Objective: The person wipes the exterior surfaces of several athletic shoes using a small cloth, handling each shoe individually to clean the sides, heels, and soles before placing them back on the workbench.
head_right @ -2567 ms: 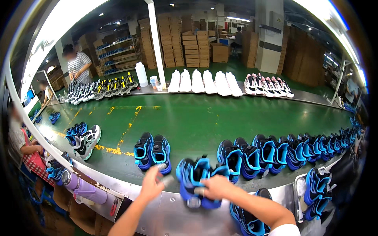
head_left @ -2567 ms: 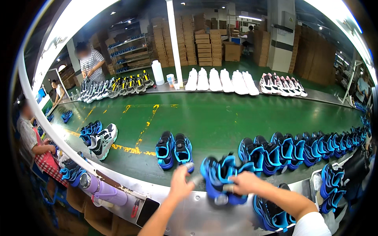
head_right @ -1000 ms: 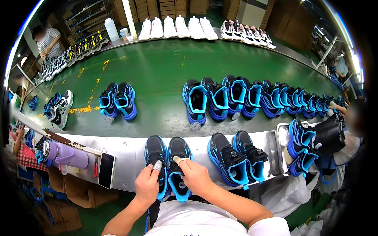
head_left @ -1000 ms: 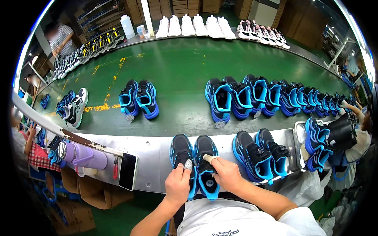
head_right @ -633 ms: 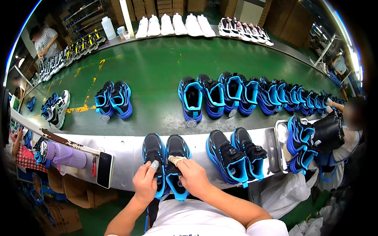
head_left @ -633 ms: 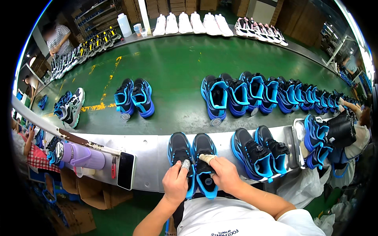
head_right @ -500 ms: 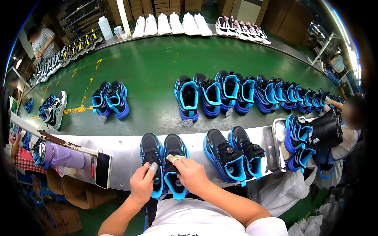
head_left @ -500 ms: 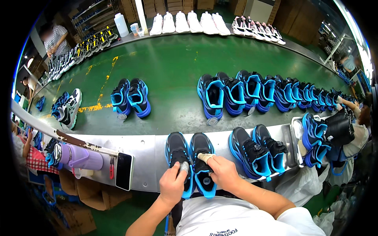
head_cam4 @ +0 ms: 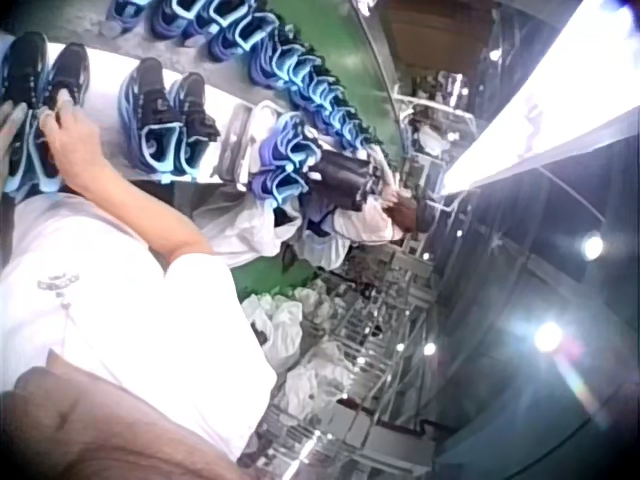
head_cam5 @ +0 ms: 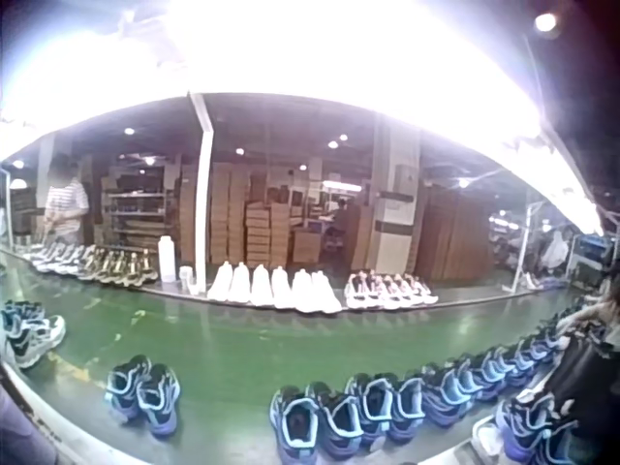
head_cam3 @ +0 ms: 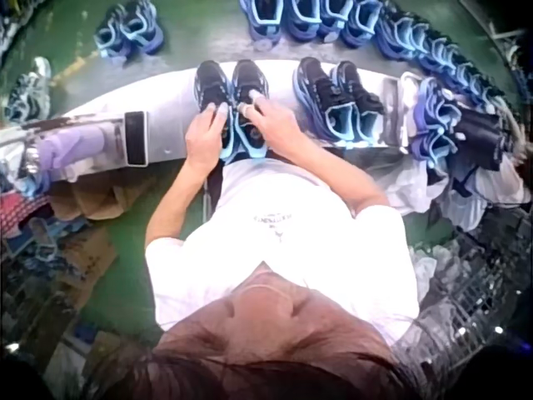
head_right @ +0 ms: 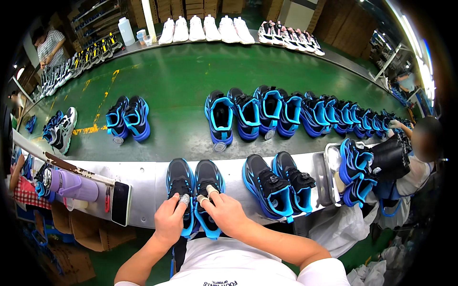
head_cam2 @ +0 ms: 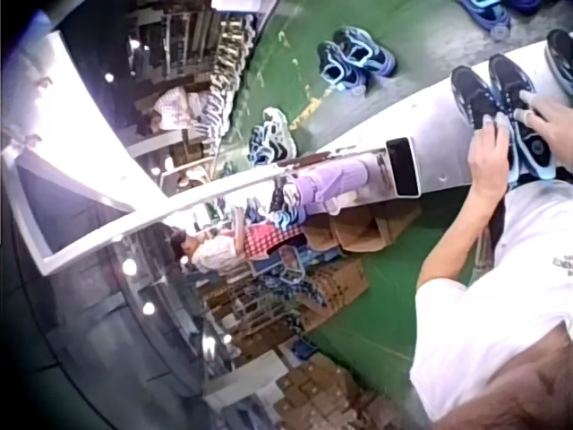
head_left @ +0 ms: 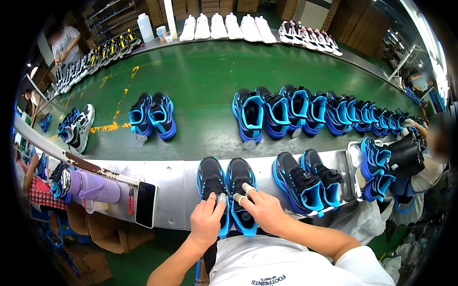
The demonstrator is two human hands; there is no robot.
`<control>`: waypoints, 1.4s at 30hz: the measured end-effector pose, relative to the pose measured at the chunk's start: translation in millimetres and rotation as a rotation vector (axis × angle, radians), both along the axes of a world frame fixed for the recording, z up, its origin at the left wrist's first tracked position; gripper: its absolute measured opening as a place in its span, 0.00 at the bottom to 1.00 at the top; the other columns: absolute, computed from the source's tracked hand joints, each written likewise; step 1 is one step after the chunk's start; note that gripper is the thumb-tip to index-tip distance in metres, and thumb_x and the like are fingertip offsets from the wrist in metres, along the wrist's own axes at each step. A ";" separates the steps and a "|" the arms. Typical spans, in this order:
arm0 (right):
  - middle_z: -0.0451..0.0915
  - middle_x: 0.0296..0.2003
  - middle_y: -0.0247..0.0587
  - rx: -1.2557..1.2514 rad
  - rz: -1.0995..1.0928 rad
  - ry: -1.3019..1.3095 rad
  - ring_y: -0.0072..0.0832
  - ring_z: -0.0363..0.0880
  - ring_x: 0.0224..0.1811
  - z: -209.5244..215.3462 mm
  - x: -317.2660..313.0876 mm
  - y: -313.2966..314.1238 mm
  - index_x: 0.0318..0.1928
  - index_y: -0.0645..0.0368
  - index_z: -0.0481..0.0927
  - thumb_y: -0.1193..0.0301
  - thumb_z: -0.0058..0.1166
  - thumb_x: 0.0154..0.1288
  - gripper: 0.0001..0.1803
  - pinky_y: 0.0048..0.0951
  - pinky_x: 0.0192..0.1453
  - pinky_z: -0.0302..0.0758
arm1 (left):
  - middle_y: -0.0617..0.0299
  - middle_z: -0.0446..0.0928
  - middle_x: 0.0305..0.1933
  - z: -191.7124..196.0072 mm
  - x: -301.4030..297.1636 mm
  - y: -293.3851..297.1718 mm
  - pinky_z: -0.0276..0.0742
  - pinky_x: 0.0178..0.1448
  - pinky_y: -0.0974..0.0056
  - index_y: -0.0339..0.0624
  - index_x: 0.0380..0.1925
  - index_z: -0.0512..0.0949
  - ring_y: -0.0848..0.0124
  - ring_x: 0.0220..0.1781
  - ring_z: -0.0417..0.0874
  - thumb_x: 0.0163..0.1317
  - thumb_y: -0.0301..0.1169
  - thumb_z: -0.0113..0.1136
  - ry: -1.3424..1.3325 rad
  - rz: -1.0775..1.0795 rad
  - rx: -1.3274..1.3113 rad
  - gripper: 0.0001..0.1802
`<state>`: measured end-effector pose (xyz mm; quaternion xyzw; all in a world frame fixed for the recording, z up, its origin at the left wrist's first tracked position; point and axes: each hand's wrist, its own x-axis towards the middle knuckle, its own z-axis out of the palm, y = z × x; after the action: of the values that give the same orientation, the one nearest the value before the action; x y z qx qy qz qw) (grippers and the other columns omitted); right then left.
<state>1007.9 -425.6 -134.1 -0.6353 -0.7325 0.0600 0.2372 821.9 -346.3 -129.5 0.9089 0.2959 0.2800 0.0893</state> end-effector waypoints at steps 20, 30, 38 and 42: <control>0.68 0.64 0.55 -0.187 0.093 0.306 0.48 0.75 0.54 16.7 9.8 -3.4 0.66 0.59 0.68 0.67 0.60 0.61 0.32 0.37 0.61 0.73 | 0.46 0.76 0.54 27.9 2.8 -4.9 0.73 0.50 0.54 0.34 0.38 0.78 0.54 0.43 0.76 0.49 0.23 0.62 0.201 0.049 -0.124 0.13; 0.73 0.37 0.46 -0.332 0.092 0.278 0.44 0.74 0.43 16.1 29.9 18.6 0.55 0.53 0.79 0.69 0.59 0.62 0.20 0.38 0.47 0.74 | 0.53 0.74 0.35 23.7 20.6 21.9 0.73 0.43 0.55 0.38 0.36 0.81 0.54 0.40 0.76 0.50 0.24 0.62 0.109 0.065 -0.525 0.11; 0.76 0.32 0.40 -0.431 0.112 0.196 0.42 0.78 0.39 31.6 34.2 21.3 0.42 0.53 0.79 0.63 0.60 0.59 0.12 0.42 0.39 0.75 | 0.53 0.77 0.35 24.5 12.1 32.0 0.74 0.41 0.58 0.37 0.36 0.81 0.55 0.37 0.77 0.49 0.22 0.63 0.017 -0.040 -0.600 0.11; 0.77 0.31 0.42 -0.435 0.091 0.186 0.43 0.80 0.38 27.6 36.1 21.1 0.40 0.54 0.79 0.62 0.60 0.58 0.13 0.42 0.37 0.75 | 0.54 0.78 0.34 18.9 11.5 30.8 0.74 0.40 0.59 0.38 0.37 0.81 0.56 0.38 0.77 0.49 0.22 0.63 -0.001 -0.066 -0.534 0.12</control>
<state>1043.9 -404.4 -106.5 -0.6296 -0.7051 0.2853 0.1582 833.4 -315.5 -110.5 0.8622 0.3295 0.1893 0.3351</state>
